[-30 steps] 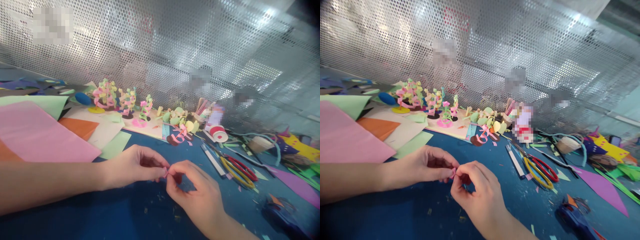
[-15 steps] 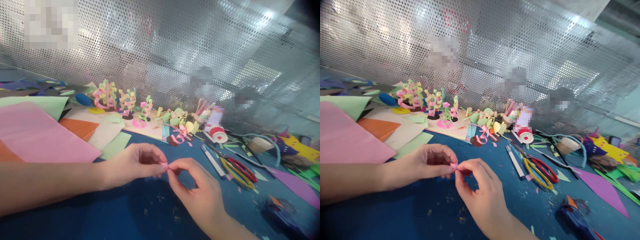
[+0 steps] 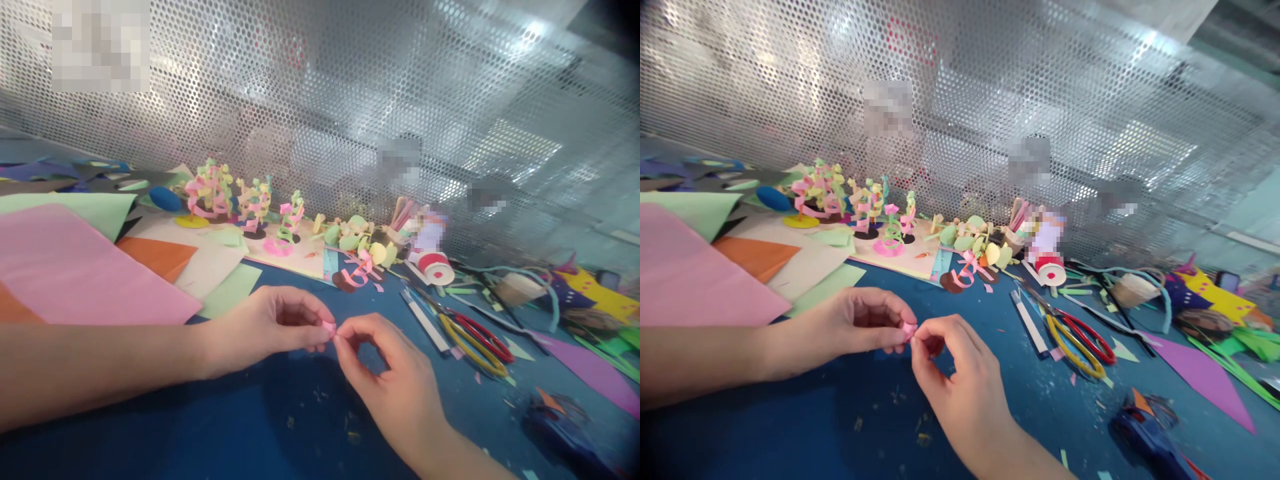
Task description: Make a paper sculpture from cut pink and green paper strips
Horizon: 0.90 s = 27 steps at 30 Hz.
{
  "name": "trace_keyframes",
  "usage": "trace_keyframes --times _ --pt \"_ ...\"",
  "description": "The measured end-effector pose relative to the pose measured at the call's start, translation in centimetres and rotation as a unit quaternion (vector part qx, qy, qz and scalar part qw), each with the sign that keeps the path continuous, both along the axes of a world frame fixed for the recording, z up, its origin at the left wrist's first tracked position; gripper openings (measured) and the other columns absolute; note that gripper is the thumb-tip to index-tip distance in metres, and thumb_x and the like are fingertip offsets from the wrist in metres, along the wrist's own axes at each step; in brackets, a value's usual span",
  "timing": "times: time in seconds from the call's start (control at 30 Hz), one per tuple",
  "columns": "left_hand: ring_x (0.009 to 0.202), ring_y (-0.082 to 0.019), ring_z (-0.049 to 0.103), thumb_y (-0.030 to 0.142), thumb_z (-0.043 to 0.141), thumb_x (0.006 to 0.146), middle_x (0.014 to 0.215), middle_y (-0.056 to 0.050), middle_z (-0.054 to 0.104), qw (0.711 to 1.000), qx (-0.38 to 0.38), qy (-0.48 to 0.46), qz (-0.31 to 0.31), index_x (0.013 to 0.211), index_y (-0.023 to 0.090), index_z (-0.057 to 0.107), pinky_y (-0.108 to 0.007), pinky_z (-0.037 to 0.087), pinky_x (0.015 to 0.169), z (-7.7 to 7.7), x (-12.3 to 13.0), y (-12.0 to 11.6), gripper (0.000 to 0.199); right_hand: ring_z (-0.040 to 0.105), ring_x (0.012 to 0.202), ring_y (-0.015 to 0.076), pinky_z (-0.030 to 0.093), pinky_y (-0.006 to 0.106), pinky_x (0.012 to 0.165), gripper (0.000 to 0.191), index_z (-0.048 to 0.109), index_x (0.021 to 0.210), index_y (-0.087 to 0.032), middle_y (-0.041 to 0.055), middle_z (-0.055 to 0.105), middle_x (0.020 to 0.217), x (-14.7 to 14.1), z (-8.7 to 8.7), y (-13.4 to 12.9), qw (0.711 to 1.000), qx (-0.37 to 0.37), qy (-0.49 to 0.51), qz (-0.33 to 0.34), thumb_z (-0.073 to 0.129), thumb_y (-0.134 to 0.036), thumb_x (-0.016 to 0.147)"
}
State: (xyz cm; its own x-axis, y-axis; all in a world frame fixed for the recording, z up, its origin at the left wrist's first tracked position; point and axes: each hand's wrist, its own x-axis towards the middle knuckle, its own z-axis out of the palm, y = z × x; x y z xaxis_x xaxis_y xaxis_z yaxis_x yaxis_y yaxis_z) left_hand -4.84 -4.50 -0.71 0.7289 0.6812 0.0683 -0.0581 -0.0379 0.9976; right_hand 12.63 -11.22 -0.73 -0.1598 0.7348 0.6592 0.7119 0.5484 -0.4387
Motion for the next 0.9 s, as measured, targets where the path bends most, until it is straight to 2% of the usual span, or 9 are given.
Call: trace_keyframes --times 0.2,0.43,0.7,0.9 --pt "0.073 -0.01 0.059 0.027 0.066 0.076 0.081 0.0 0.065 1.0 -0.004 -0.021 -0.01 0.09 0.017 0.063 -0.023 0.048 0.072 0.07 -0.05 -0.01 0.018 0.056 0.061 0.0068 0.045 0.016 0.061 0.01 0.057 0.078 -0.019 -0.0037 0.059 0.07 -0.05 0.04 -0.08 1.0 0.009 0.007 -0.008 0.058 -0.009 0.076" --pt "0.074 -0.012 0.062 0.028 0.062 0.08 0.083 -0.003 0.068 1.0 -0.015 -0.002 -0.021 0.091 0.015 0.065 -0.024 0.05 0.072 0.7 -0.24 -0.04 0.018 0.053 0.058 0.006 0.044 0.016 0.059 0.013 0.056 0.075 -0.018 -0.0051 0.056 0.065 -0.07 0.07 -0.27 0.999 0.029 -0.011 -0.01 0.058 -0.006 0.073" --pt "0.071 -0.011 0.062 0.028 0.064 0.078 0.081 -0.002 0.068 0.998 -0.028 0.0 -0.056 0.092 0.015 0.065 -0.024 0.051 0.071 0.11 -0.05 0.12 0.019 0.05 0.055 0.0052 0.042 0.015 0.056 0.013 0.053 0.073 -0.018 -0.0058 0.052 0.063 0.06 -0.16 -0.36 0.999 0.015 -0.037 0.009 0.057 -0.005 0.072" --pt "0.07 -0.011 0.059 0.031 0.064 0.078 0.077 -0.001 0.064 0.999 -0.016 0.011 -0.032 0.089 0.015 0.058 -0.026 0.049 0.071 0.25 -0.1 0.16 0.02 0.055 0.06 0.0058 0.044 0.015 0.061 0.01 0.056 0.077 -0.018 -0.0042 0.058 0.068 0.2 -0.22 -0.16 1.0 0.011 -0.024 0.015 0.057 -0.008 0.076"
